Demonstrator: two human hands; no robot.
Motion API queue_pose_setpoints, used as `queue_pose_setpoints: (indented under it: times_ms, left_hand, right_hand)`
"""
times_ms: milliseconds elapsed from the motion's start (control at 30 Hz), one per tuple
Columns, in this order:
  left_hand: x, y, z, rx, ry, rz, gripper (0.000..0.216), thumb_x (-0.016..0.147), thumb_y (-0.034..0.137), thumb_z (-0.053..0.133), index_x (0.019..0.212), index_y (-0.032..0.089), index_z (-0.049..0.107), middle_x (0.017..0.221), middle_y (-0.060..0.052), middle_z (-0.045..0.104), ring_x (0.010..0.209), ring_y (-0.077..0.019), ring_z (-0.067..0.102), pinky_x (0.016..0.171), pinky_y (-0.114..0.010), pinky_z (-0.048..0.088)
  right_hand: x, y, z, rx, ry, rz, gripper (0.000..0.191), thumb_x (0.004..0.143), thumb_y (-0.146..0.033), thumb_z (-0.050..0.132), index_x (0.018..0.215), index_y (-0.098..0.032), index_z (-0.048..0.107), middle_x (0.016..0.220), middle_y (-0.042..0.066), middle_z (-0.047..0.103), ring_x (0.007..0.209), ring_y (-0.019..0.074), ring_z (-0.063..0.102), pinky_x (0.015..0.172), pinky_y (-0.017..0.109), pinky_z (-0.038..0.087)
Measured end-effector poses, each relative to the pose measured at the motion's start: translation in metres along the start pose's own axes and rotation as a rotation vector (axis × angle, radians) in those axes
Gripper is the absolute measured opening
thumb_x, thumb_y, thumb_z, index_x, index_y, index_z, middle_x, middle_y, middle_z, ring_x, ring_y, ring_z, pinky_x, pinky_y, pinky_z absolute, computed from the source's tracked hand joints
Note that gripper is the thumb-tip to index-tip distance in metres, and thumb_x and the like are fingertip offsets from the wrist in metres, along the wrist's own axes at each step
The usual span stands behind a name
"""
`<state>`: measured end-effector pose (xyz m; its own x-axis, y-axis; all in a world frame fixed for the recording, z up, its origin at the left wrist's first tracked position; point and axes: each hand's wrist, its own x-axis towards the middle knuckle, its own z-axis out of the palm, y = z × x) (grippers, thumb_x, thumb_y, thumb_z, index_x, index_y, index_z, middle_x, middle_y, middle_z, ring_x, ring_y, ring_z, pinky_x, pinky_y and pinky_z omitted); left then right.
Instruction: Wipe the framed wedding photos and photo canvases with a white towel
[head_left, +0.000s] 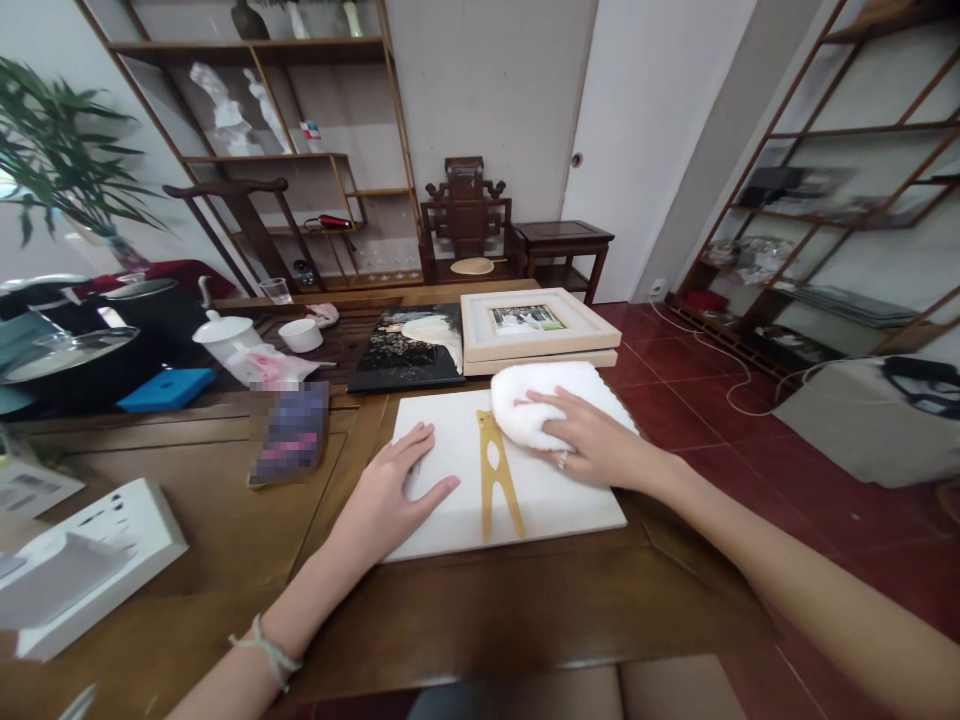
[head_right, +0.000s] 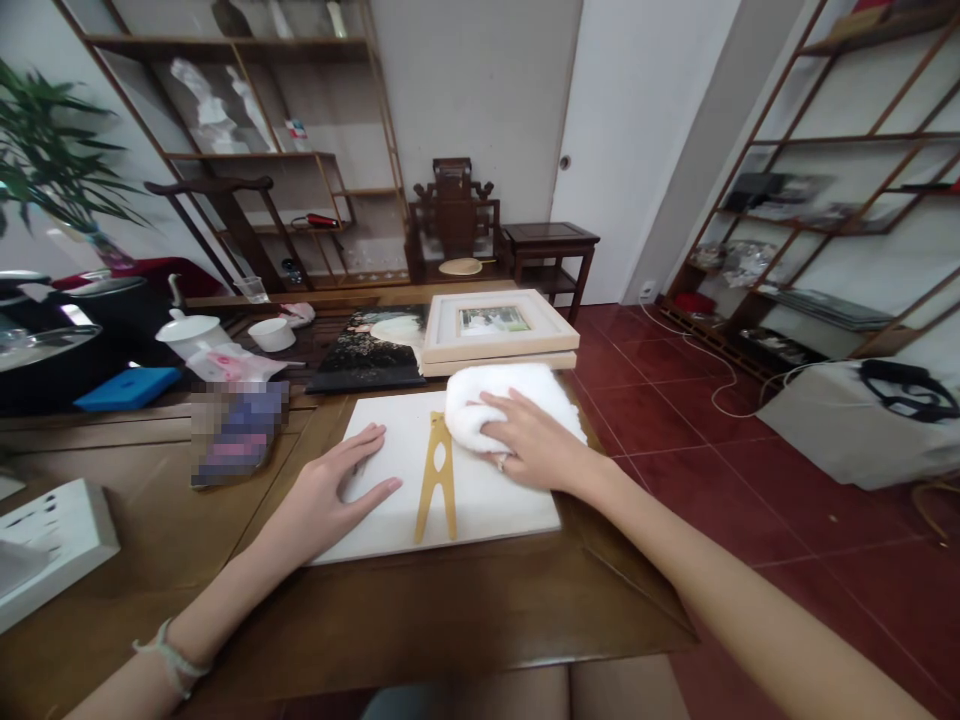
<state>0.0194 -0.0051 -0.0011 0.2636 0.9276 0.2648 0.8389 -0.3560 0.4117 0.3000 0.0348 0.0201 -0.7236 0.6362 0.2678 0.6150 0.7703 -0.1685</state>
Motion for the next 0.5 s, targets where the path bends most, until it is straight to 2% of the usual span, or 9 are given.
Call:
queue_pose_setpoints:
  times_ms: [100,167,267,400,500]
  left_hand:
    - [0.000,0.000,0.001,-0.011,0.006,-0.004,0.062,0.077,0.053,0.055,0.120,0.010,0.057,0.134,-0.013,0.051,0.126,-0.0267,0.044,0.108,-0.043,0.034]
    - [0.000,0.000,0.002,-0.019,0.016,-0.009,0.061,0.077,0.053,0.055,0.121,0.010,0.056,0.134,-0.013,0.051,0.126,-0.0263,0.044,0.108,-0.043,0.034]
    - [-0.001,0.001,0.003,-0.024,0.026,-0.012,0.060,0.078,0.053,0.055,0.122,0.011,0.055,0.134,-0.013,0.051,0.126,-0.0255,0.044,0.108,-0.043,0.034]
    - [-0.001,0.001,0.003,-0.013,0.025,0.002,0.059,0.078,0.052,0.055,0.121,0.011,0.056,0.134,-0.012,0.051,0.127,-0.0255,0.044,0.108,-0.044,0.033]
    - [0.000,0.001,0.002,0.007,0.019,0.017,0.060,0.078,0.052,0.055,0.121,0.010,0.056,0.134,-0.013,0.051,0.126,-0.0261,0.044,0.108,-0.044,0.034]
  right_hand:
    - [0.014,0.009,0.005,-0.030,0.004,0.018,0.029,0.076,-0.007,0.050,0.101,-0.016,0.063,0.137,0.014,0.046,0.134,0.0279,0.027,0.107,0.058,0.020]
    - [0.013,0.004,0.005,-0.031,-0.001,0.003,0.031,0.074,-0.005,0.048,0.099,-0.014,0.063,0.137,0.016,0.045,0.134,0.0290,0.026,0.106,0.059,0.020]
    - [-0.002,-0.016,0.003,0.009,-0.015,-0.034,0.029,0.072,-0.004,0.048,0.094,-0.013,0.065,0.139,0.017,0.043,0.135,0.0288,0.025,0.107,0.058,0.020]
    - [-0.031,-0.053,-0.003,0.052,-0.104,-0.089,0.029,0.069,-0.005,0.050,0.090,-0.017,0.066,0.143,0.011,0.037,0.136,0.0286,0.020,0.108,0.058,0.015]
    - [-0.044,-0.068,-0.008,0.083,-0.159,-0.170,0.031,0.065,-0.007,0.053,0.090,-0.018,0.067,0.146,0.008,0.034,0.137,0.0298,0.016,0.109,0.058,0.011]
